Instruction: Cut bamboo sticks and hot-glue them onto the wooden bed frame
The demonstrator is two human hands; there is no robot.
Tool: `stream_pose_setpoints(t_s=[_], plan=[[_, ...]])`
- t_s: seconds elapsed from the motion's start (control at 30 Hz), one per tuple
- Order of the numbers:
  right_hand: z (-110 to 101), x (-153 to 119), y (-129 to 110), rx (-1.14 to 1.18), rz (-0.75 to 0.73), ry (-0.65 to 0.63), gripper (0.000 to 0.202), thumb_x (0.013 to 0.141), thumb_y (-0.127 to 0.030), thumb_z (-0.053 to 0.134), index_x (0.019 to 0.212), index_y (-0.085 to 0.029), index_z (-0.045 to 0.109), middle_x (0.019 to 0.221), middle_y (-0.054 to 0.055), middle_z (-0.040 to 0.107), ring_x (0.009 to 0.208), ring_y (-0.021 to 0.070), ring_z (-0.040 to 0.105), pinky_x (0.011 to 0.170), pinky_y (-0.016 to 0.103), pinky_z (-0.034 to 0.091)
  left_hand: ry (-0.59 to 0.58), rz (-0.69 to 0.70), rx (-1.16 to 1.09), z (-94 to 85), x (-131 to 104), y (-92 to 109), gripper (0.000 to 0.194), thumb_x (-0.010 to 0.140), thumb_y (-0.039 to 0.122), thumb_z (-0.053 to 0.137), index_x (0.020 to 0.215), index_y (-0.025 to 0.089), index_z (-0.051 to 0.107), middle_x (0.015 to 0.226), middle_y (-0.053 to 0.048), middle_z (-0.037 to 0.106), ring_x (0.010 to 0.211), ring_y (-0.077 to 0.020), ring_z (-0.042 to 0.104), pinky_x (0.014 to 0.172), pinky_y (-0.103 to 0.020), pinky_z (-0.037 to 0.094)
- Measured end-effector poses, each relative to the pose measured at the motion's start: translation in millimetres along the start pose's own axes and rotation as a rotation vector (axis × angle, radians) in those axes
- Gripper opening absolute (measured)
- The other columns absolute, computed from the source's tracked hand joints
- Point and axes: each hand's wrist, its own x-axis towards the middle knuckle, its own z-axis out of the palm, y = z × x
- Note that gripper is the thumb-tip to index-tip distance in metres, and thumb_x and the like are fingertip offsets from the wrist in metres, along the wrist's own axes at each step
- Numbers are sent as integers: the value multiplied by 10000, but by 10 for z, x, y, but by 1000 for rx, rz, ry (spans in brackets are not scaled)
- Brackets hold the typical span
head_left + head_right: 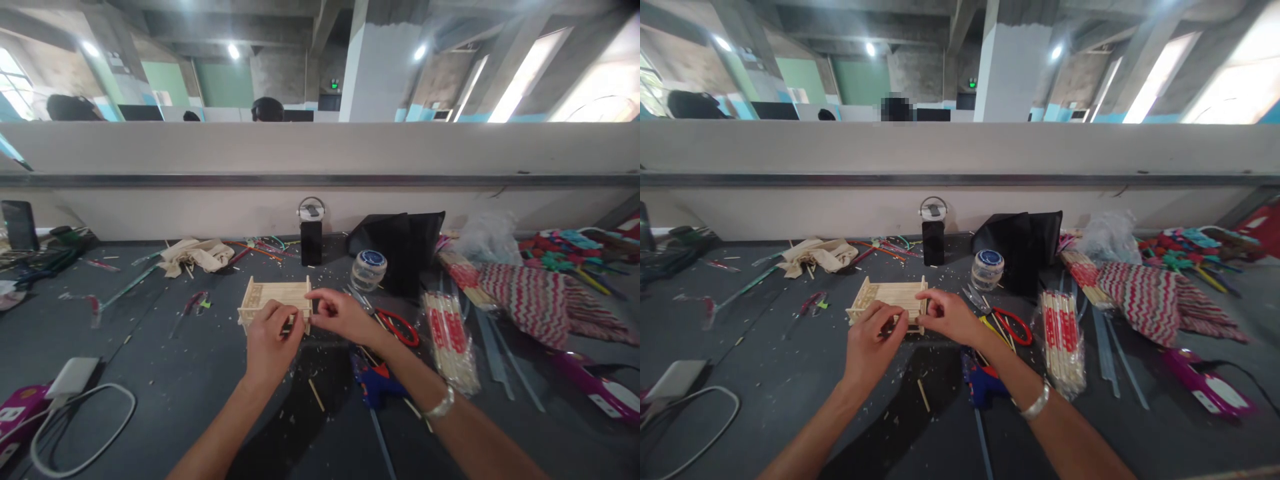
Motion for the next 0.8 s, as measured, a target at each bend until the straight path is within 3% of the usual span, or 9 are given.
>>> stream_pose_setpoints(t_s=[0.07,0.17,0.23,0.3,0.43,0.6,0.8], plan=[[-166,-189,57,-212,65,134,327,813,-300,562,1123,-198,589,662,-48,519,609,121,498,617,232,401,-2,-133,-231,-103,-45,9,152,836,264,570,742,172,648,680,-14,600,589,-127,546,564,-251,423],[-427,-560,266,-688,217,289,398,800,-229,543,1195,-179,567,916,79,619,879,234,575,825,349,421,-60,-468,-585,-251,-163,-7,172,819,336,599,785,171,634,676,-21,632,588,-149,595,491,-239,443],[-552,-800,448,-863,308,235,468,791,-264,565,1244,-146,548,1021,148,616,971,307,565,878,416,406,-102,-649,-783,-308,-256,-8,202,811,370,607,791,169,605,778,-43,664,609,-164,629,464,-240,459],[-619,-980,612,-850,374,162,536,772,-265,583,1291,-148,514,1072,162,614,1013,318,568,890,418,413,-159,-768,-904,-319,-336,19,213,810,376,611,771,170,573,771,-32,655,547,-142,608,440,-233,452],[-638,-1088,763,-692,345,9,612,767,-234,556,1365,-182,431,1185,129,607,1090,272,560,936,379,405,-235,-835,-1072,-247,-401,123,195,803,346,645,782,158,600,723,-7,608,509,-80,526,461,-200,427],[-617,-929,754,-730,375,-18,706,720,-172,537,1404,-113,375,1221,173,587,1110,288,554,942,380,388,-273,-838,-1214,-178,-370,215,198,773,291,700,897,139,675,784,-36,614,583,-75,530,545,-200,449],[-657,-755,835,-684,436,-12,708,656,-88,528,1353,-118,409,1110,165,621,985,274,606,833,346,414,-293,-850,-1295,-170,-387,254,184,808,291,667,919,146,694,754,-17,576,537,-56,507,507,-191,422]])
